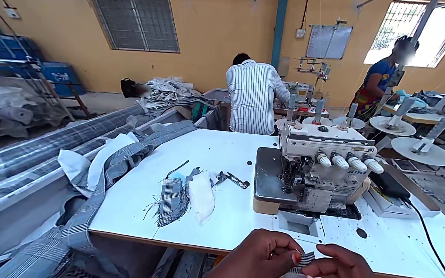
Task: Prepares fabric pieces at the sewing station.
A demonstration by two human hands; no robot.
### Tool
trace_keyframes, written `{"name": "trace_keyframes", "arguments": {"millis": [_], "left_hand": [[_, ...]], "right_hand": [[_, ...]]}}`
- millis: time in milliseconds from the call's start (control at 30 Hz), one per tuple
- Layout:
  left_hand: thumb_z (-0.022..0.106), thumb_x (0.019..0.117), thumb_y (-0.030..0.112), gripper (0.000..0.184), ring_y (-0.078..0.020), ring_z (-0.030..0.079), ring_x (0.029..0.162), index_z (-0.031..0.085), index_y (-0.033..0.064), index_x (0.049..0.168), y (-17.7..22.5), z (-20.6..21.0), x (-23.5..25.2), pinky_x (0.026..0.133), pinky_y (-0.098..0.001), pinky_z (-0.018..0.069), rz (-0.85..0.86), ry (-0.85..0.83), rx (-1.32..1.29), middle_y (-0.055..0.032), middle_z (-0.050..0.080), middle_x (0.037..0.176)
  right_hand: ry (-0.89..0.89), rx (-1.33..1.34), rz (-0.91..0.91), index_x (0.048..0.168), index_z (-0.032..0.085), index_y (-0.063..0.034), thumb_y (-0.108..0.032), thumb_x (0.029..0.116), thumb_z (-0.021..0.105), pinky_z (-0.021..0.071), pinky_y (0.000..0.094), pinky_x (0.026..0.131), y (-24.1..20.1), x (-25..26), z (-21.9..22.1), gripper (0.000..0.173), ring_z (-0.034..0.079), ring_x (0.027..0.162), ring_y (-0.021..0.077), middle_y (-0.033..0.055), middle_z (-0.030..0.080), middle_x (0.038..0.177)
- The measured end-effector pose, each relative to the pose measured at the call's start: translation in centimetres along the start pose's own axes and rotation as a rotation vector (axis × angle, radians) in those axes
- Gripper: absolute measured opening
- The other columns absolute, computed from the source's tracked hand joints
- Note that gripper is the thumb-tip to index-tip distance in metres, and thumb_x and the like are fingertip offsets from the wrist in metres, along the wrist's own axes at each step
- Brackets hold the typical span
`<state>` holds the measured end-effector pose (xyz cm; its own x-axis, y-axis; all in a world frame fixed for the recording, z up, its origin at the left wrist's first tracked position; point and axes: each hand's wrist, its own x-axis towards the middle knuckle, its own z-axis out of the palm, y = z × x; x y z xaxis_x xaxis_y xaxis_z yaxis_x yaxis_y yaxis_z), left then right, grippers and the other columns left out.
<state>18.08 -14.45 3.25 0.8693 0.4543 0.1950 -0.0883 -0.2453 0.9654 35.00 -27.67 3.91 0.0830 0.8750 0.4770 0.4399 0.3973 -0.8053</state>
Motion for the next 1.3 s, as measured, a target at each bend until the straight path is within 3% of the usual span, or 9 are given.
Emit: {"name": "trace_keyframes", "arguments": {"millis": [167,467,633,800,867,933,1033,1167,1300], "left_hand": [[0.055,0.1041,0.017,0.021,0.0058,0.054,0.064,0.069,0.0017,0.108,-0.4,-0.2,-0.6,0.06,-0.0132,0.045,-0.022,0.032,0.004,0.0055,0.064,0.077],[0.053,0.105,0.016,0.022,0.0026,0.062,0.069,0.068,0.0013,0.108,-1.4,-0.8,-1.6,0.065,-0.0165,0.052,-0.075,0.01,-0.01,0.0022,0.068,0.082],[0.051,0.1058,0.017,0.023,0.002,0.06,0.069,0.067,0.0005,0.11,-1.8,-1.2,-2.1,0.065,-0.0168,0.0509,-0.068,-0.015,-0.006,0.0017,0.066,0.082],[0.049,0.106,0.018,0.025,0.0037,0.051,0.063,0.067,0.0004,0.107,-2.2,-1.6,-2.5,0.059,-0.0142,0.0433,-0.024,-0.034,0.03,0.003,0.059,0.075],[0.052,0.1059,0.027,0.031,0.0031,0.05,0.063,0.067,0.0,0.104,-2.5,-1.6,-2.6,0.058,-0.0143,0.0414,0.004,-0.036,0.047,0.0028,0.057,0.074],[0.062,0.1011,0.027,0.029,0.0003,0.055,0.065,0.066,-0.0014,0.103,-2.7,-1.6,-2.7,0.06,-0.0158,0.046,0.01,-0.035,0.084,-0.0011,0.061,0.077],[0.063,0.0999,0.017,0.02,-0.0048,0.058,0.069,0.068,-0.0022,0.103,-2.8,-1.7,-3.0,0.063,-0.02,0.0481,0.017,-0.02,0.196,-0.0074,0.067,0.084],[0.061,0.1011,0.017,0.021,-0.0052,0.062,0.08,0.072,0.0,0.108,-2.4,-2.2,-3.7,0.071,-0.0211,0.0513,-0.073,-0.063,0.206,-0.0079,0.07,0.099],[0.061,0.1009,0.016,0.022,-0.0077,0.059,0.076,0.071,-0.0027,0.104,-2.4,-2.1,-3.6,0.068,-0.0235,0.0477,-0.109,-0.156,0.203,-0.0101,0.069,0.096]], "right_hand": [[0.044,0.019,0.066,0.128,0.045,0.0082,0.005,0.0911,0.068,0.0598,0.0267,0.075,0.6,0.3,0.3,0.043,0.071,0.081,0.0078,0.0062,0.074,0.096],[0.101,-0.08,0.082,0.128,0.047,0.0112,0.002,0.0893,0.071,0.0605,0.0253,0.072,1.4,0.5,1.9,0.047,0.072,0.078,0.0074,0.0072,0.074,0.091],[0.108,-0.115,0.088,0.128,0.048,0.0114,0.002,0.0891,0.072,0.0602,0.0245,0.071,1.5,0.6,2.5,0.047,0.072,0.077,0.0072,0.0075,0.074,0.09],[0.093,-0.172,0.07,0.128,0.051,0.0137,0.001,0.0897,0.071,0.0602,0.0249,0.072,1.5,0.6,3.3,0.045,0.072,0.077,0.009,0.0102,0.075,0.09],[0.084,-0.192,0.062,0.128,0.051,0.0144,0.001,0.0901,0.071,0.06,0.0255,0.073,1.4,0.6,3.7,0.045,0.072,0.077,0.0102,0.0117,0.074,0.09],[0.07,-0.195,0.061,0.127,0.052,0.0142,0.0,0.0901,0.072,0.0603,0.0271,0.073,1.4,0.4,4.0,0.045,0.072,0.077,0.012,0.0129,0.074,0.089],[0.027,-0.073,0.116,0.128,0.051,0.0111,-0.001,0.0913,0.071,0.0606,0.0268,0.071,1.7,0.2,3.7,0.043,0.072,0.076,0.0093,0.0082,0.075,0.089],[-0.045,0.181,0.249,0.121,0.057,0.0023,0.0,0.0926,0.07,0.0603,0.0251,0.067,2.4,0.0,2.4,0.031,0.071,0.074,0.006,-0.0016,0.073,0.085],[-0.095,0.277,0.346,0.109,0.066,-0.0013,0.002,0.0925,0.069,0.0615,0.0249,0.07,3.3,-0.5,1.7,0.017,0.072,0.076,0.0048,-0.004,0.073,0.086]]}}
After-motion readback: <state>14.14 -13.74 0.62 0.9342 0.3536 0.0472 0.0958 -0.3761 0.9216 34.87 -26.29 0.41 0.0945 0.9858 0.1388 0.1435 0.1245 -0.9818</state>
